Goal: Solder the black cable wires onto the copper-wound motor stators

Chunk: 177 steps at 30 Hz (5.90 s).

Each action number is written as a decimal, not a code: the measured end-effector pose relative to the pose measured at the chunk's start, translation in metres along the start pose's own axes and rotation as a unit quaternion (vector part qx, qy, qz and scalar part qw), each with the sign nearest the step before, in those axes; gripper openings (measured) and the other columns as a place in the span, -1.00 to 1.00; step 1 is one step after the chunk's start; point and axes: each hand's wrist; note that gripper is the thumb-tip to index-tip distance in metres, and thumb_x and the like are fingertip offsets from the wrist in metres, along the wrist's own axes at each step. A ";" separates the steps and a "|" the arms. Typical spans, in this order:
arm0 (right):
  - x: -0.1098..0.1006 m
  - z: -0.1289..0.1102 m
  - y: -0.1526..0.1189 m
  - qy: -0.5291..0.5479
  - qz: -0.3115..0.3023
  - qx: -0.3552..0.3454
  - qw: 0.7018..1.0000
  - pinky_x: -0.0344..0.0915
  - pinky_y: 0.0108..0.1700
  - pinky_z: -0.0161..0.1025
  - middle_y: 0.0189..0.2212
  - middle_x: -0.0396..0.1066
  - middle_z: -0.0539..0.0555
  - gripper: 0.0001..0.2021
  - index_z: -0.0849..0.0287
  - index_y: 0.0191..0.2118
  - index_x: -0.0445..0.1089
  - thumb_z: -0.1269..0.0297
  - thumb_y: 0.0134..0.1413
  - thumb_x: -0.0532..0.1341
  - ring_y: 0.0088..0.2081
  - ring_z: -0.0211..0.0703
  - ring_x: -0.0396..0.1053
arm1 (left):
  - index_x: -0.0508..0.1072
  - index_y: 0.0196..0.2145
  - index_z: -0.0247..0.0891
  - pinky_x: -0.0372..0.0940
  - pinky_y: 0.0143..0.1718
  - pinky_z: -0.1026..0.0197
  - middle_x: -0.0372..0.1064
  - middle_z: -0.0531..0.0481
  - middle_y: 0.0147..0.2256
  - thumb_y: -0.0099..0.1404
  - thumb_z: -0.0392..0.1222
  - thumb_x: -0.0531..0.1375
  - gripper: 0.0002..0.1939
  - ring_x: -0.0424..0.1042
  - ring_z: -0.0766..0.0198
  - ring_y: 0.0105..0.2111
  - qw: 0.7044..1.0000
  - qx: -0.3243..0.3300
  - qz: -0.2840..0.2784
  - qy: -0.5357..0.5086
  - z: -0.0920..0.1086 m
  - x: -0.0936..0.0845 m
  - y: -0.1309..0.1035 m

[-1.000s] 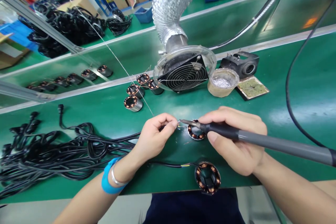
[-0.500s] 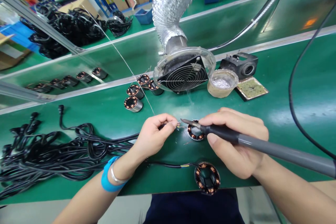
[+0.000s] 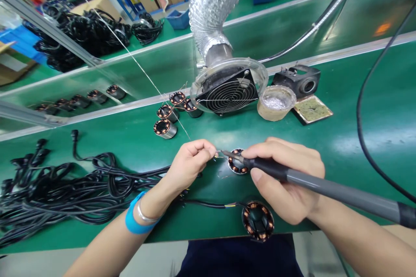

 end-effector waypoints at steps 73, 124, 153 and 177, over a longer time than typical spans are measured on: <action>0.008 0.001 0.013 -0.067 -0.028 -0.077 0.994 0.36 -0.46 -0.26 -0.34 0.49 0.03 -0.62 0.04 0.17 0.43 0.41 0.27 0.22 -0.43 -0.19 0.43 | 0.34 -0.43 -0.25 0.04 -0.49 0.31 0.10 0.15 -0.56 0.30 -0.04 0.12 -0.75 0.07 0.39 -0.53 1.000 0.006 -0.016 0.022 -0.006 0.000 -0.008; -0.001 -0.006 0.004 0.000 -0.056 -0.010 0.998 0.34 -0.53 -0.23 -0.43 0.49 0.01 -0.77 0.07 -0.14 0.50 0.45 0.13 0.20 -0.49 -0.16 0.43 | 0.31 -0.44 -0.24 0.04 -0.47 0.32 0.11 0.19 -0.56 0.35 -0.13 0.10 -0.78 0.04 0.42 -0.56 1.000 0.012 0.001 0.020 -0.006 0.001 -0.014; -0.021 0.025 0.002 -0.170 0.117 -0.045 0.977 0.34 -0.31 -0.11 -0.28 0.57 0.06 -0.65 -0.08 0.04 0.55 0.36 0.13 0.34 -0.38 -0.06 0.44 | 0.32 -0.44 -0.23 0.06 -0.48 0.32 0.10 0.19 -0.58 0.32 -0.10 0.11 -0.79 0.03 0.41 -0.58 1.000 -0.006 -0.003 0.022 -0.007 0.002 -0.014; 0.004 0.016 0.025 -0.088 -0.030 -0.109 0.990 0.48 -0.24 -0.44 -0.26 0.58 0.00 -0.84 0.13 -0.05 0.43 0.44 0.31 0.21 -0.36 -0.33 0.54 | 0.32 -0.43 -0.24 0.02 -0.49 0.33 0.09 0.20 -0.57 0.36 -0.11 0.12 -0.78 0.01 0.43 -0.57 1.000 -0.001 -0.006 0.010 -0.011 0.001 -0.015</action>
Point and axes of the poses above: each hand's wrist, its own y-axis towards the middle knuckle, its own x-axis out of the palm, z = x × y
